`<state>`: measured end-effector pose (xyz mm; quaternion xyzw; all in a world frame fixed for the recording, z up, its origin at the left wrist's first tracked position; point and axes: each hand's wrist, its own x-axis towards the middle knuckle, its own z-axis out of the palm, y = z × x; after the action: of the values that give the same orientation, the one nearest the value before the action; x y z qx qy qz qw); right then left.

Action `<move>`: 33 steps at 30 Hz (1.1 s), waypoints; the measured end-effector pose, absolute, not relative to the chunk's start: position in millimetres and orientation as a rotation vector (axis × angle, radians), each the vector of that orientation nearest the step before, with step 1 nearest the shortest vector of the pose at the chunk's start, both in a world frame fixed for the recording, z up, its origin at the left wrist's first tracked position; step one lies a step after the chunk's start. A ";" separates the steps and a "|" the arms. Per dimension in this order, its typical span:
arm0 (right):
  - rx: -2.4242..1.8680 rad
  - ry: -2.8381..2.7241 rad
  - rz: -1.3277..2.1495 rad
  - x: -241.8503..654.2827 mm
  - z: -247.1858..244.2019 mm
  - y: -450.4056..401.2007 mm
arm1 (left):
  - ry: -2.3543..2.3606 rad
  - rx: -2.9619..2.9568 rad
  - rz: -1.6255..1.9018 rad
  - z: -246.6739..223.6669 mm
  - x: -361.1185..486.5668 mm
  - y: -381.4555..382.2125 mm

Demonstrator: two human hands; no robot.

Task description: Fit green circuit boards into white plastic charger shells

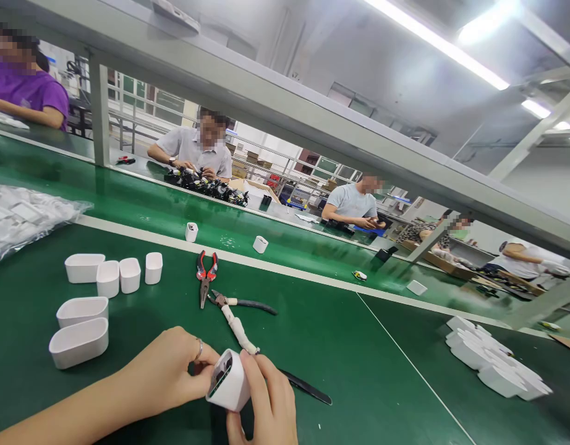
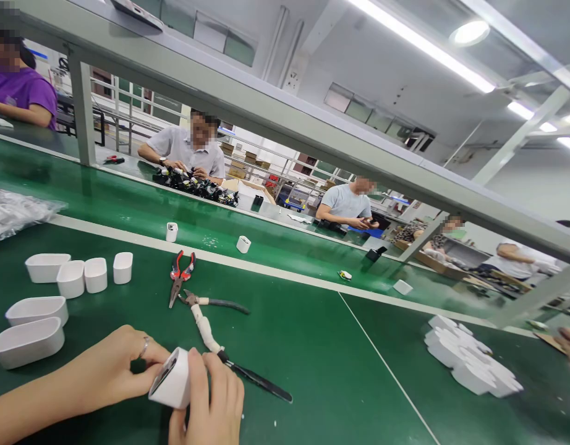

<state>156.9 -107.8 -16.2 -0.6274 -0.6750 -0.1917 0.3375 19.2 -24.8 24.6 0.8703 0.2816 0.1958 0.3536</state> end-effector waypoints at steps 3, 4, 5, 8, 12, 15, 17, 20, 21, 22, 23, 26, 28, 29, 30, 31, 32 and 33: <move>-1.653 -1.764 -0.524 155.2 -17.6 -108.4 | 0.866 2.435 0.424 24.1 19.3 -25.0; -1.661 -1.764 -0.525 154.5 -18.0 -108.6 | 0.901 2.469 0.406 23.9 19.5 -25.2; -1.667 -1.763 -0.524 153.7 -18.3 -108.8 | 0.922 2.496 0.394 23.6 19.6 -25.3; -1.672 -1.772 -0.500 152.0 -18.9 -109.1 | 0.943 2.540 0.402 22.1 19.6 -25.0; -1.658 -1.794 -0.461 152.7 -19.9 -108.8 | 0.930 2.544 0.396 23.2 18.6 -24.5; -1.652 -1.775 -0.409 156.1 -22.1 -108.6 | 0.890 2.497 0.415 28.2 17.5 -26.3; -1.650 -1.745 -0.368 158.7 -23.4 -108.4 | 0.858 2.406 0.454 31.1 17.0 -27.5; -1.646 -1.723 -0.346 160.5 -23.5 -107.6 | 0.846 2.242 0.488 30.9 16.8 -26.2; -1.643 -1.728 -0.348 160.6 -23.4 -107.1 | 0.846 2.180 0.483 29.9 16.9 -24.9; -1.639 -1.737 -0.351 160.7 -23.4 -106.3 | 0.840 2.114 0.467 28.9 17.1 -23.6; -1.637 -1.746 -0.352 160.8 -23.7 -105.4 | 0.830 2.046 0.447 28.2 17.2 -22.5; -1.636 -1.739 -0.347 162.8 -27.2 -101.2 | 0.820 1.875 0.465 29.1 18.0 -22.4; -1.627 -1.700 -0.333 165.5 -30.7 -97.6 | 0.833 1.880 0.549 30.4 18.6 -25.1; -1.617 -1.677 -0.320 166.9 -32.2 -95.6 | 0.838 1.930 0.589 30.3 18.9 -26.8; -1.606 -1.653 -0.303 168.2 -33.4 -93.5 | 0.828 2.003 0.617 29.5 19.2 -28.3; -1.594 -1.628 -0.284 169.2 -34.2 -91.2 | 0.802 2.086 0.638 27.9 19.5 -29.4; -1.580 -1.602 -0.266 169.8 -34.6 -88.9 | 0.766 2.158 0.660 25.8 19.7 -30.2; -1.563 -1.580 -0.247 170.1 -34.5 -86.5 | 0.727 2.204 0.683 23.6 20.0 -30.6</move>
<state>170.1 -86.5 -34.5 -0.6286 -0.6353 -0.0994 0.4375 20.0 -30.6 23.6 0.8523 0.2811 0.2641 0.3533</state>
